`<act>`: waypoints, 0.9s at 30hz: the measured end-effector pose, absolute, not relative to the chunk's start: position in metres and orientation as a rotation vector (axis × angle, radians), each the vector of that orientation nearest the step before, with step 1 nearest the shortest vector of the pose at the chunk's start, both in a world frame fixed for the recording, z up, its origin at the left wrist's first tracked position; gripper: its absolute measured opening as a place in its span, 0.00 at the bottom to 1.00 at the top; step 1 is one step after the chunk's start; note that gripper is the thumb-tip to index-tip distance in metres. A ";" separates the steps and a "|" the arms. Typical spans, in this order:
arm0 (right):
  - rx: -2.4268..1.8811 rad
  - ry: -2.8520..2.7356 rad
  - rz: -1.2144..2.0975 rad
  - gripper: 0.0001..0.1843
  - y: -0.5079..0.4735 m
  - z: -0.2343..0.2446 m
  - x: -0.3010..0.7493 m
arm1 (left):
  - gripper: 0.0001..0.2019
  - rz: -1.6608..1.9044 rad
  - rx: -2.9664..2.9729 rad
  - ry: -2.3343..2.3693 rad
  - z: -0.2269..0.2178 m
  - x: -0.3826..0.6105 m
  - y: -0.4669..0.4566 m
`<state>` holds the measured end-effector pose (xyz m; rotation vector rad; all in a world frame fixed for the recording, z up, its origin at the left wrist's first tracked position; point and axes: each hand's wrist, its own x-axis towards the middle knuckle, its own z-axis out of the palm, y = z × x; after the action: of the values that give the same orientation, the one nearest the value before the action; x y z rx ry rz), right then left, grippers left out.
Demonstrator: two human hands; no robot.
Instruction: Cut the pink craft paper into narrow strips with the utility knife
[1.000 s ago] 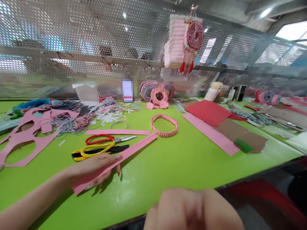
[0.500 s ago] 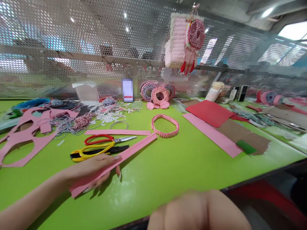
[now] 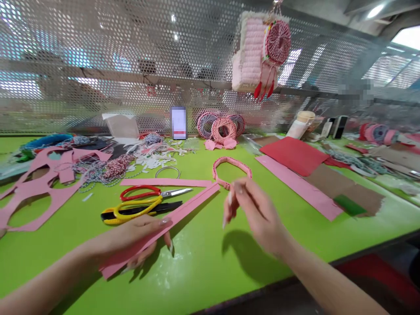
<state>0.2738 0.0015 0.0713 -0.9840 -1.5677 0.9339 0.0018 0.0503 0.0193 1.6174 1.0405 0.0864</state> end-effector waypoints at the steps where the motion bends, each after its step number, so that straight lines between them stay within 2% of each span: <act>1: -1.208 -1.625 0.821 0.20 0.017 0.064 0.285 | 0.31 0.072 1.589 1.051 0.022 0.001 0.050; 2: -1.451 -1.701 0.776 0.22 0.030 0.058 0.297 | 0.31 0.053 1.557 1.061 0.025 0.000 0.051; 4: -1.582 -1.732 0.828 0.23 0.052 0.047 0.314 | 0.30 0.021 1.495 1.061 0.031 -0.004 0.053; 8: -1.620 -1.734 0.992 0.37 0.066 0.035 0.318 | 0.28 -0.004 1.392 0.939 0.037 -0.013 0.058; 10: -1.585 -1.716 1.109 0.39 0.065 0.030 0.312 | 0.26 -0.031 1.361 0.845 0.039 -0.017 0.061; 14: -1.444 -1.659 1.402 0.31 0.061 0.023 0.308 | 0.26 -0.087 1.541 0.868 0.045 -0.027 0.067; 19: -1.302 -1.551 1.562 0.24 0.055 0.018 0.305 | 0.16 -0.242 1.870 1.098 0.072 -0.040 0.065; 21: -1.270 -1.481 1.546 0.22 0.051 0.016 0.299 | 0.17 -0.267 2.004 1.097 0.080 -0.032 0.059; 24: -1.219 -1.394 1.541 0.20 0.042 0.015 0.290 | 0.25 -0.124 2.224 1.188 0.075 0.000 0.048; 27: -1.160 -1.279 1.617 0.23 0.037 0.015 0.283 | 0.22 -0.055 2.424 1.229 0.058 0.036 0.041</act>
<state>0.2831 0.0367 0.0150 -1.1598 -1.2792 1.6167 0.0357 0.0411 0.0578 2.4243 1.2290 -0.0552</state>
